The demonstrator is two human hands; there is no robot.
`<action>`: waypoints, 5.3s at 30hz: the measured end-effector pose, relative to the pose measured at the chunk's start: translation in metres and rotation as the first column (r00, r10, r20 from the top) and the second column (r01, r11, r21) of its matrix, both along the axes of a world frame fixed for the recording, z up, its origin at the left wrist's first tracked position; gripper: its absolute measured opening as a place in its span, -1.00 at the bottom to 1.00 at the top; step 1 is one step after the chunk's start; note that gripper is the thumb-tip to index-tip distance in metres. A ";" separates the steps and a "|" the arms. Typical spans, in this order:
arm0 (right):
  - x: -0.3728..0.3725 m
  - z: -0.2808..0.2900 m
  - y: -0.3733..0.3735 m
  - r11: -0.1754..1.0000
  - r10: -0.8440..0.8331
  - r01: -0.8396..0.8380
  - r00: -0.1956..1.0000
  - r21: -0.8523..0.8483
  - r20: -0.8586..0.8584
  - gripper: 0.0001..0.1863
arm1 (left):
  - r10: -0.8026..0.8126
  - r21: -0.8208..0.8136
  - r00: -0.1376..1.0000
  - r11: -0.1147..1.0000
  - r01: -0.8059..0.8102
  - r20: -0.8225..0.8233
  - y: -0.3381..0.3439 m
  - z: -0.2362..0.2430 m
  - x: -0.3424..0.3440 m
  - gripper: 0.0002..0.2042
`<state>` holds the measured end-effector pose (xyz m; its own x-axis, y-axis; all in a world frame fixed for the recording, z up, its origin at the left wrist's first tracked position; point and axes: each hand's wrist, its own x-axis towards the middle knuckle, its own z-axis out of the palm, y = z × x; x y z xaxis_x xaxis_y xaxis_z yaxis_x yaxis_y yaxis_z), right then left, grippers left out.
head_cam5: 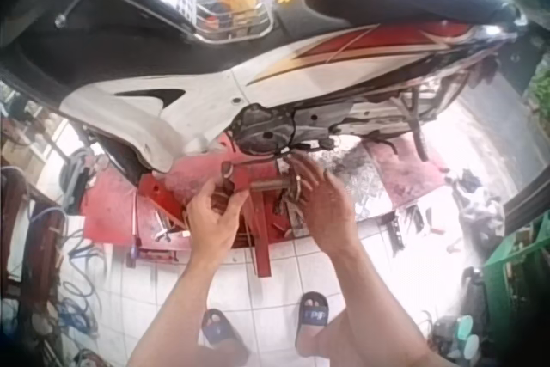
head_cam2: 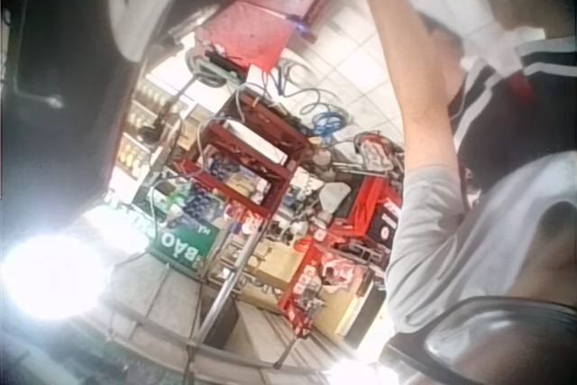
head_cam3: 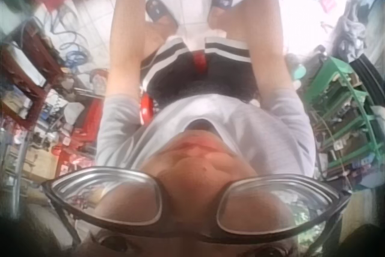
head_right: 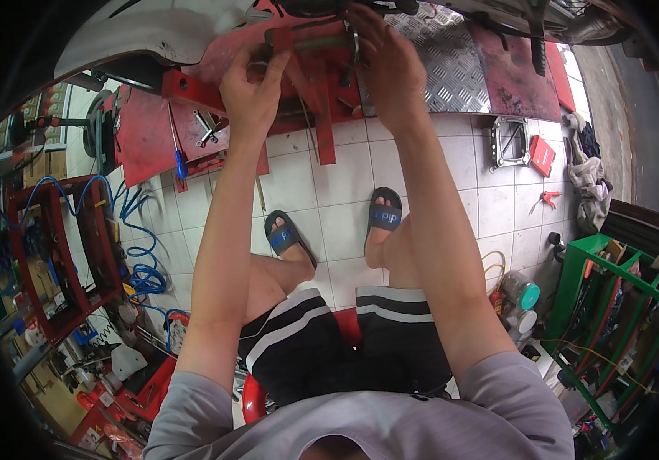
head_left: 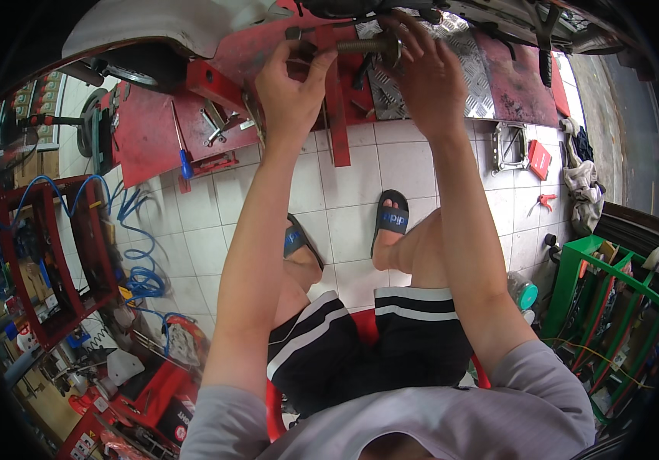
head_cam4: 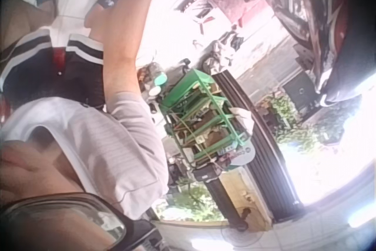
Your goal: The person is sitting on a stool in a workshop, working on a motorcycle part mounted on a red stand. They use a wrench to tighten a bolt on the part and then use a measuring tool to check dimensions.
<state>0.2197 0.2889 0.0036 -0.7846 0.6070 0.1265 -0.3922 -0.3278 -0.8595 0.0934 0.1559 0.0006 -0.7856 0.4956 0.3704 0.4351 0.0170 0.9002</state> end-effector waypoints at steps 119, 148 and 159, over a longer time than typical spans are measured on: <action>0.002 -0.006 0.004 0.877 0.250 -0.278 0.961 -0.392 -0.123 -0.37 | -0.029 -0.022 0.999 0.999 0.030 0.022 0.003 -0.005 0.000 -0.75; -0.002 -0.002 0.000 0.948 0.068 -0.053 0.997 -0.315 0.037 -0.31 | -0.018 -0.045 1.000 0.999 0.018 0.000 0.003 -0.003 0.002 -0.74; -0.004 -0.011 -0.001 0.904 0.070 0.036 0.971 -0.426 0.230 -0.36 | -0.022 -0.025 1.000 0.999 0.022 0.013 0.003 -0.010 -0.002 -0.71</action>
<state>0.2153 0.2884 -0.0075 -0.7699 0.5472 -0.3284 -0.1881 -0.6863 -0.7026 0.0918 0.1590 -0.0090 -0.7789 0.5220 0.3475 0.4241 0.0302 0.9051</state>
